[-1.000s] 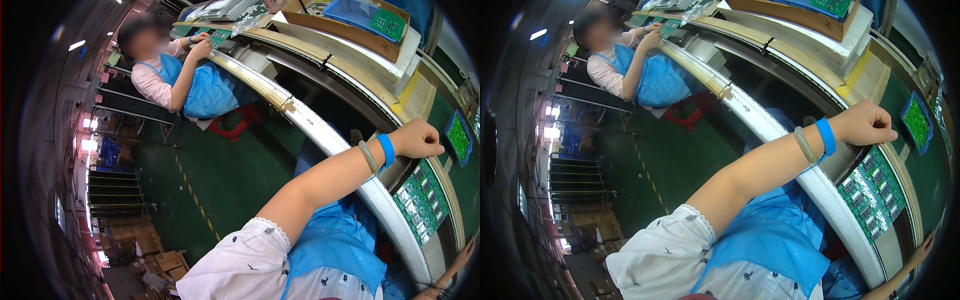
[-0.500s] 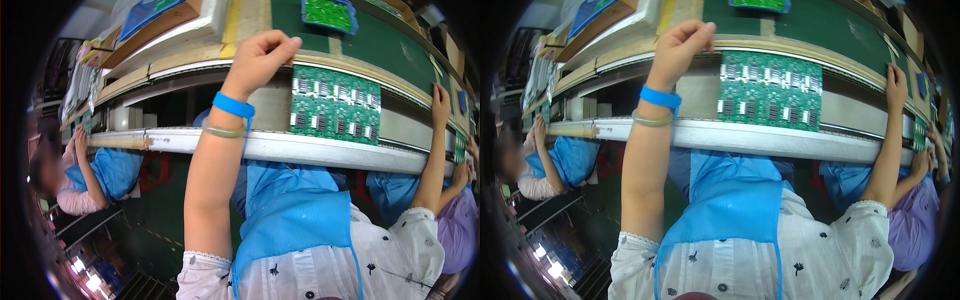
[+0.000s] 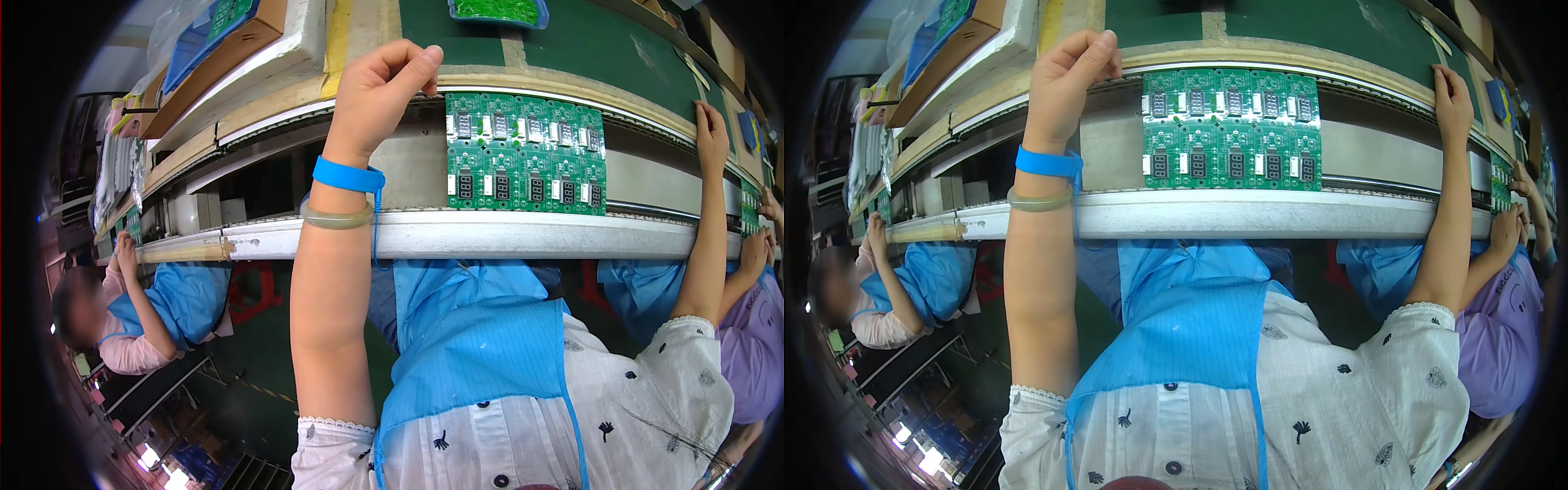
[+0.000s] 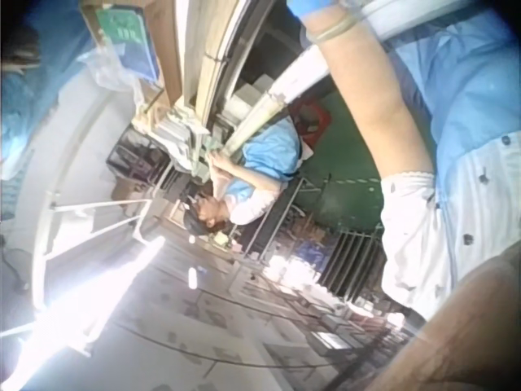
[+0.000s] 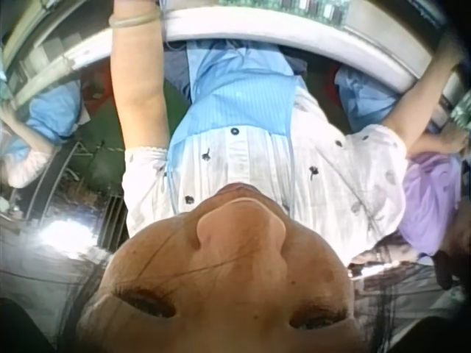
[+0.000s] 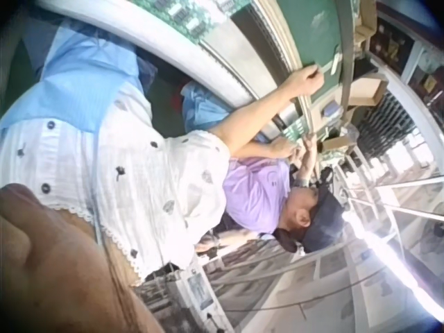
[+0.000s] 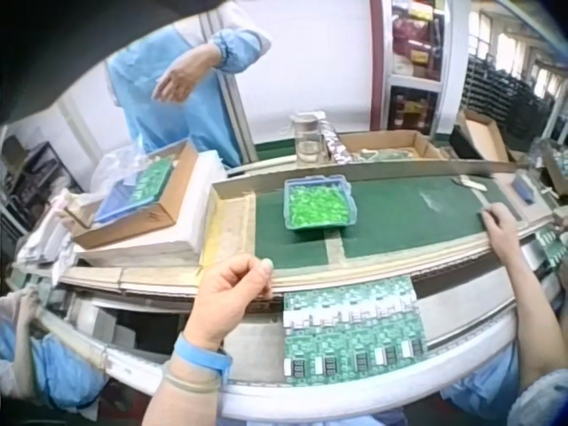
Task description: Manually insert electronic components into a printed circuit board on an assembly line.
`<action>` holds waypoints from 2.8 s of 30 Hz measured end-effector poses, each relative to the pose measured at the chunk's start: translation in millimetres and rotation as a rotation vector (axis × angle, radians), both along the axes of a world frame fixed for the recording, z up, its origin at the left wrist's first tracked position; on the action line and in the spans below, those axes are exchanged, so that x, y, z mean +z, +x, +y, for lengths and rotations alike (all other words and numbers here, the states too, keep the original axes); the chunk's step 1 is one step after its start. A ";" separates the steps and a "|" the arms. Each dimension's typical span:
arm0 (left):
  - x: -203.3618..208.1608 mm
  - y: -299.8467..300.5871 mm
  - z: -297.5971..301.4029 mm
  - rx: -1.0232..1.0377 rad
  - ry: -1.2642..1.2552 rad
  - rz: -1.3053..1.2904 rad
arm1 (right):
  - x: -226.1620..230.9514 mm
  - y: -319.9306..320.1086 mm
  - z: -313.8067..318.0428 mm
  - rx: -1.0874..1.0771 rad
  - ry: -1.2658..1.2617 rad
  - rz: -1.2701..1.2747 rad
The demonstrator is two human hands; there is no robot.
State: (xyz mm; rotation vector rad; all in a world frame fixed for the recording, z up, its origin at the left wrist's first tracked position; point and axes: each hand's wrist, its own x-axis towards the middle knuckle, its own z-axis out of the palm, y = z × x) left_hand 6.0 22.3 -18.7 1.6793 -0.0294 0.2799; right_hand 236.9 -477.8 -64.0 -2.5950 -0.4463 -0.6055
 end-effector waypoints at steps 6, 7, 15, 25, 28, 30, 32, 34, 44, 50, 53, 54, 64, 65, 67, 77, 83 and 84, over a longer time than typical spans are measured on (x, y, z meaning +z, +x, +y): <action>-0.5 0.5 1.2 -0.005 -0.008 -0.009 | 0.8 -1.6 3.3 -0.009 0.014 0.004; -0.7 0.3 1.8 -0.007 -0.009 -0.008 | 0.5 -0.4 2.5 0.004 0.016 -0.004; -0.9 1.0 2.6 -0.019 -0.014 -0.012 | 0.5 0.3 1.1 -0.006 -0.005 -0.013; 2.0 1.5 1.9 -0.022 -0.008 0.006 | -2.5 1.3 -0.3 0.005 0.042 -0.011; 2.3 0.4 1.4 -0.004 -0.009 0.014 | -0.5 -1.3 5.3 -0.008 0.025 -0.019; 1.8 0.1 0.8 -0.005 -0.017 0.012 | 0.5 -2.9 4.7 -0.019 0.005 -0.028; 1.7 -0.1 1.2 0.003 -0.025 0.005 | 1.5 -1.4 4.6 -0.014 -0.003 -0.039; 2.5 -0.5 1.2 0.013 -0.032 -0.003 | 0.4 -3.1 5.4 -0.014 0.006 -0.027; 2.4 5.7 4.1 -0.018 -0.044 0.008 | -0.4 -5.2 11.9 -0.018 0.053 -0.007; 1.0 12.0 0.2 -0.041 -0.041 0.035 | 8.2 -3.9 -0.1 0.014 0.040 -0.060; -1.1 10.4 4.8 -0.009 0.024 0.066 | -7.3 1.5 6.5 0.058 0.070 -0.106; 2.2 11.7 4.9 -0.001 0.097 0.071 | 5.4 -7.6 8.3 0.051 0.133 -0.127; -5.3 12.6 0.3 -0.069 0.056 0.043 | 18.1 -22.9 25.9 -0.084 0.065 -0.106; -5.1 11.7 -0.4 -0.063 0.057 0.053 | 18.6 -24.0 25.8 -0.083 0.070 -0.093; -5.6 12.5 0.6 -0.055 0.063 0.063 | 19.2 -23.9 26.6 -0.082 0.079 -0.080; -8.0 12.5 3.0 -0.069 0.067 0.032 | 19.4 -22.3 26.6 -0.050 0.065 -0.117; -5.1 11.6 0.6 -0.056 0.069 0.047 | 18.0 -23.3 27.1 -0.064 0.059 -0.106; -6.2 12.5 -0.2 -0.066 0.068 0.048 | 18.3 -23.9 25.0 -0.055 0.045 -0.120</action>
